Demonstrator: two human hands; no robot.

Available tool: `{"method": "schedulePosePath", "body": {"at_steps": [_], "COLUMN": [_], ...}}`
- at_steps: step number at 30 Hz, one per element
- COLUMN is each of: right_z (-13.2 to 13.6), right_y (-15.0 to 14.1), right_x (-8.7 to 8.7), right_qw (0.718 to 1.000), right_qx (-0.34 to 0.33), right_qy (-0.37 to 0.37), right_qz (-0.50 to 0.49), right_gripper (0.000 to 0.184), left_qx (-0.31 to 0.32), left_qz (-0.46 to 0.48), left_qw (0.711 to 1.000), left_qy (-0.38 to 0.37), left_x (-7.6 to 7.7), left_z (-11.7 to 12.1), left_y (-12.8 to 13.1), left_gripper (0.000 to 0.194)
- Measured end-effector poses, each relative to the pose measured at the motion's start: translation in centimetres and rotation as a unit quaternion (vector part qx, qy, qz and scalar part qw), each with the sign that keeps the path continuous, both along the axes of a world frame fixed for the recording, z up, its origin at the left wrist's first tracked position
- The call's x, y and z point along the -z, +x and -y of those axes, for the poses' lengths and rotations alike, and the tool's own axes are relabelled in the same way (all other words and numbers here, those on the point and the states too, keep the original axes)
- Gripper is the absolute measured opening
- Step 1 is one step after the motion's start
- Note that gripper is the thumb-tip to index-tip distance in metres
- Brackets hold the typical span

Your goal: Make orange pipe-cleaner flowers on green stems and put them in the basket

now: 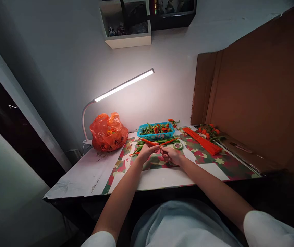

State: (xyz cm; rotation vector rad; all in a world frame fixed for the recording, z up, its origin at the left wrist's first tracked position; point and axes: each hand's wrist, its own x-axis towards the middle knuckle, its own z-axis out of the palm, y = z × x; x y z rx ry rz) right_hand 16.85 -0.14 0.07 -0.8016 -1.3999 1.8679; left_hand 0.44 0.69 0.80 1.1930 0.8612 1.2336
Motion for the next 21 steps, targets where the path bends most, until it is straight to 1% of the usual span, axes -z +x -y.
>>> {"method": "schedulePosePath", "body": {"at_steps": [4,7,10,12,13,14,15,16,18,21], "right_z": [0.1,0.0,-0.6,-1.3,-1.7,-2.1,-2.5,-2.9,-3.3,-3.3], "right_y": [0.4,0.8,1.4,2.1,2.6,3.0,3.5,3.9,4.5,4.5], "right_x": [-0.9,-1.5,-1.6,-1.4,-1.3,-1.2,-1.0,-0.9,-0.7,-0.1], "right_qw": [1.000,1.000,0.998,0.993,0.985,0.972,0.952,0.938,0.916,0.896], "right_qx": [-0.006,0.001,0.048,0.114,0.157,0.205,0.255,0.284,0.310,0.288], "right_qy": [0.007,-0.009,-0.017,0.010,0.034,0.070,0.116,0.138,0.181,0.232], "right_qz": [0.015,0.024,0.024,0.040,0.062,0.093,0.126,0.141,0.179,0.245], "right_gripper": [0.033,0.031,0.030,0.028,0.028,0.027,0.027,0.027,0.028,0.029], "left_qx": [-0.042,-0.074,-0.096,-0.112,-0.127,-0.144,-0.165,-0.183,-0.208,-0.217], "left_qz": [0.047,0.075,0.099,0.117,0.125,0.131,0.134,0.135,0.136,0.130], "left_qw": [0.998,0.994,0.990,0.986,0.984,0.981,0.977,0.973,0.968,0.967], "left_qy": [-0.025,-0.037,-0.033,-0.023,-0.019,-0.019,-0.020,-0.022,-0.026,-0.034], "left_x": [-0.2,-0.6,-1.0,-1.2,-1.2,-1.2,-1.3,-1.3,-1.4,-1.4], "left_z": [-0.7,-1.0,-1.2,-1.3,-1.3,-1.3,-1.3,-1.3,-1.3,-1.3], "left_y": [-0.6,-1.4,-2.2,-2.9,-3.2,-3.5,-3.8,-4.0,-4.3,-4.3], "left_gripper": [0.033,0.027,0.022,0.020,0.019,0.018,0.017,0.016,0.015,0.016]}}
